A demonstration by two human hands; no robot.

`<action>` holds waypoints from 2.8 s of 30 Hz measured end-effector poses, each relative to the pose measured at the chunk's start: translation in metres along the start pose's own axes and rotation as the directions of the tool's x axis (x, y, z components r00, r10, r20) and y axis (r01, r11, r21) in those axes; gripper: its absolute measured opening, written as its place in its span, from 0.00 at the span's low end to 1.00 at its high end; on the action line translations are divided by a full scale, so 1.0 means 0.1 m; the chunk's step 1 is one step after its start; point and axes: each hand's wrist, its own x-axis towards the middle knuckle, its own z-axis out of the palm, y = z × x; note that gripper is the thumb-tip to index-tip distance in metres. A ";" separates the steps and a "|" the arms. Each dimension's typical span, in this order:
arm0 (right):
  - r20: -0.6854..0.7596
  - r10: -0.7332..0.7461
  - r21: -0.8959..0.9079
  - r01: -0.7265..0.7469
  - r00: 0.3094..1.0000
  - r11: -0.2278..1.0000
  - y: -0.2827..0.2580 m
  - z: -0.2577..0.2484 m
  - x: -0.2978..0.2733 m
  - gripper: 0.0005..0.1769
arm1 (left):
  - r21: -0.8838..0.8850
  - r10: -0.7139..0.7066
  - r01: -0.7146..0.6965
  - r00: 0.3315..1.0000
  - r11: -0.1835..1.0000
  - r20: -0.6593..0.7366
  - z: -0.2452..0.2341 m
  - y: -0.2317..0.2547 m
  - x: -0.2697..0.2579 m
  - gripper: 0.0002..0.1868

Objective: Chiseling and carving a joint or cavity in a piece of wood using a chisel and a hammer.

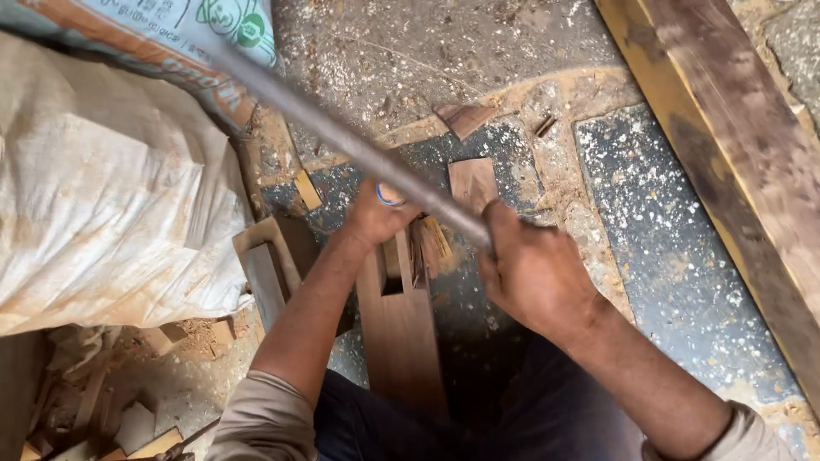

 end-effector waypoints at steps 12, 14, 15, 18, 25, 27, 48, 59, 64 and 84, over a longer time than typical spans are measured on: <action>0.130 0.405 0.362 -0.424 0.905 0.831 0.51 0.45 -0.82 0.03 | -0.188 0.328 -0.555 0.696 0.811 -0.639 -0.24 0.16 0.10 0.13; 0.129 0.389 0.442 -0.404 0.912 0.801 0.55 0.41 -0.90 0.07 | -0.454 0.256 -0.499 0.829 0.738 -0.497 -0.24 0.48 0.02 0.12; 0.128 0.400 0.451 -0.413 0.907 0.792 0.51 0.35 -0.88 0.07 | -0.455 0.255 -0.489 0.837 0.744 -0.483 -0.26 0.51 -0.04 0.12; 0.018 0.348 0.433 -0.321 0.937 0.842 0.46 0.09 -0.80 0.10 | -0.143 0.344 -0.403 0.884 0.904 -0.318 -0.25 0.65 -0.26 0.13; -0.186 0.074 0.421 0.012 0.980 0.907 0.14 -0.07 -0.36 0.13 | -0.269 0.209 -0.261 0.956 0.927 -0.205 -0.13 0.22 -0.54 0.09; -0.241 0.008 0.437 0.101 0.970 0.894 -0.02 -0.14 -0.21 0.13 | -0.315 0.176 -0.225 0.969 0.922 -0.175 -0.15 0.16 -0.55 0.10; 0.462 0.096 -0.064 -0.074 0.882 0.995 -0.17 -0.49 0.48 0.09 | -0.303 0.325 -0.362 0.931 0.882 -0.165 -0.29 -0.06 -0.26 0.10; -0.398 -0.085 -0.157 0.023 0.914 0.987 -0.49 -0.24 0.72 0.12 | -0.348 0.308 -0.380 0.919 0.857 -0.246 -0.24 0.00 -0.38 0.25; 0.197 -0.118 0.013 0.118 0.973 0.993 -0.13 -0.29 0.53 0.04 | -0.541 0.382 -0.423 0.904 0.727 -0.194 -0.31 -0.61 -0.18 0.13; 0.521 0.136 -0.195 -0.038 0.843 0.980 0.05 -0.11 0.38 0.17 | -0.158 0.219 -0.253 0.955 0.955 -0.201 -0.23 -0.13 -0.24 0.12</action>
